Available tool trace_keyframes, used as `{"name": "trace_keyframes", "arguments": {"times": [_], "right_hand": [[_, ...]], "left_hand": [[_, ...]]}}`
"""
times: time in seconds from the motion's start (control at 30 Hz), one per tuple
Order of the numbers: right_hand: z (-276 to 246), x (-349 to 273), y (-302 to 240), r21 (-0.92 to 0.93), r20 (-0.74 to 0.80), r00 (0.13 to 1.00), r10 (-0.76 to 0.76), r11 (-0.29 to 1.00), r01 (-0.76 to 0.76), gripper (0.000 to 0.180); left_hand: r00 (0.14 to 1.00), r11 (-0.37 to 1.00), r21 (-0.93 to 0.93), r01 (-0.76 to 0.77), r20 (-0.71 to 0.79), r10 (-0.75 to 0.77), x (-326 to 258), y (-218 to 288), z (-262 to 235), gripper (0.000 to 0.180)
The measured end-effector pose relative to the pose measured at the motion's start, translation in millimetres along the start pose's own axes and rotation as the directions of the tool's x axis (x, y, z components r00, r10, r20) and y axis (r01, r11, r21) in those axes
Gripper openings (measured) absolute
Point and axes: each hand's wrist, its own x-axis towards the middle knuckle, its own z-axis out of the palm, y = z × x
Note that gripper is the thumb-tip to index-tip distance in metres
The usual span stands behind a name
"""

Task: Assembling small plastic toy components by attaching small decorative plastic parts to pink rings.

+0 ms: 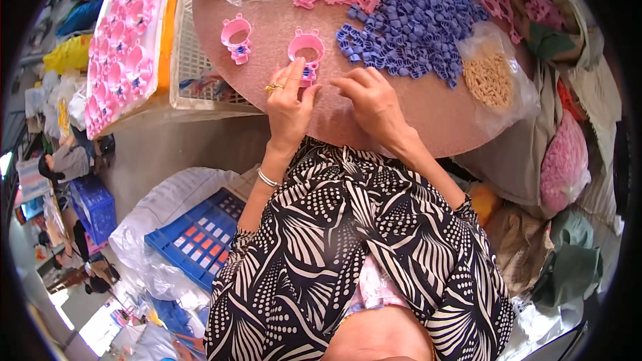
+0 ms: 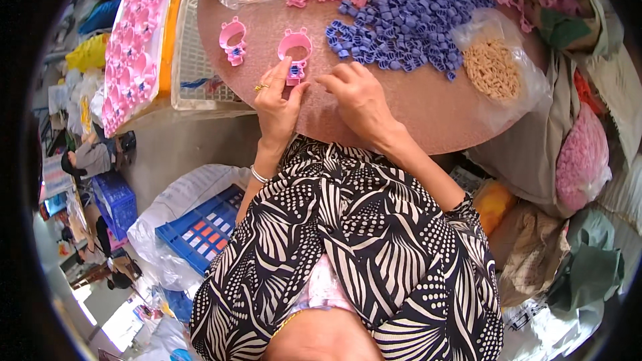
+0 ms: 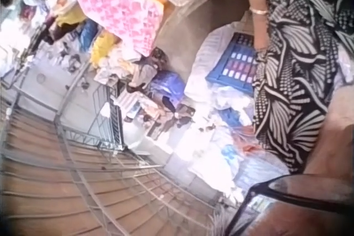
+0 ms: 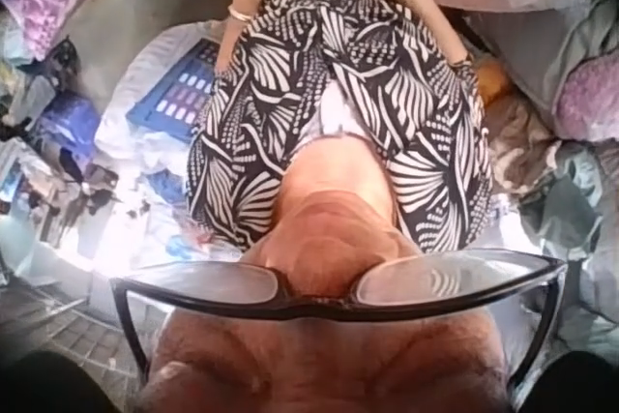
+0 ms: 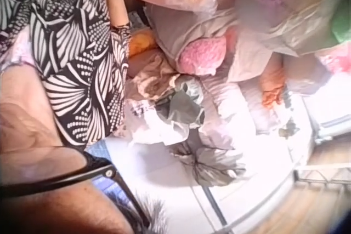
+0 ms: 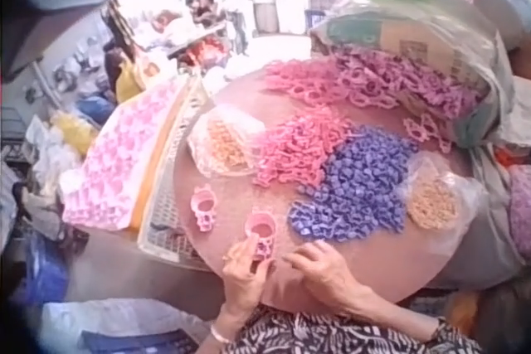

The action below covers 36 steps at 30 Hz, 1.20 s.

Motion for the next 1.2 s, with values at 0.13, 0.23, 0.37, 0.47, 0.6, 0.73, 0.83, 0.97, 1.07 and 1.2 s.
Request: {"name": "trace_keyframes", "arguments": {"times": [0.13, 0.23, 0.37, 0.47, 0.6, 0.73, 0.83, 0.97, 1.07, 1.2], "right_hand": [[-4, 6, -8, 0.749, 0.132, 0.926, 0.354, 0.576, -0.327, 0.015], [-10, 9, -8, 0.900, 0.418, 0.808, 0.416, -0.064, -0.432, 0.018], [-14, 8, -6, 0.833, 0.552, 0.735, 0.393, -0.286, -0.473, 0.019], [-14, 7, -1, 0.801, 0.596, 0.689, 0.413, -0.363, -0.476, 0.021], [-11, 9, -4, 0.823, 0.568, 0.692, 0.445, -0.337, -0.458, 0.027], [-6, 3, -3, 0.898, 0.394, 0.819, 0.417, 0.013, -0.439, 0.027], [-9, 9, -16, 0.767, 0.198, 0.827, 0.527, 0.442, -0.466, 0.023], [-10, 9, -10, 0.711, 0.182, 0.845, 0.503, 0.526, -0.466, 0.015], [-6, 10, -4, 0.678, 0.127, 0.864, 0.487, 0.593, -0.434, 0.013], [2, 20, -8, 0.438, -0.042, 0.907, 0.419, 0.824, -0.361, 0.011]], "left_hand": [[0.999, 1.000, 0.005, 0.026, -0.026, -0.026, -7, -4, 0, 0.054], [0.998, 1.000, 0.010, 0.020, -0.053, -0.019, -10, -6, 3, 0.054], [0.998, 1.000, 0.006, 0.015, -0.059, -0.014, -9, -6, 4, 0.054], [0.998, 1.000, 0.000, 0.012, -0.062, -0.012, -7, -4, 4, 0.053], [0.997, 1.000, 0.007, 0.010, -0.071, -0.009, -8, -5, 3, 0.052], [0.998, 1.000, 0.011, 0.012, -0.060, -0.011, -6, -2, 2, 0.052], [0.998, 1.000, 0.012, 0.012, -0.063, -0.011, -7, -4, 2, 0.052], [0.997, 0.999, -0.014, 0.037, -0.062, -0.038, -7, -4, 1, 0.054], [0.998, 0.998, -0.050, 0.028, -0.053, -0.031, -6, -3, 1, 0.056], [0.996, 0.996, -0.074, 0.052, -0.062, -0.056, -7, -1, 0, 0.062]]}}
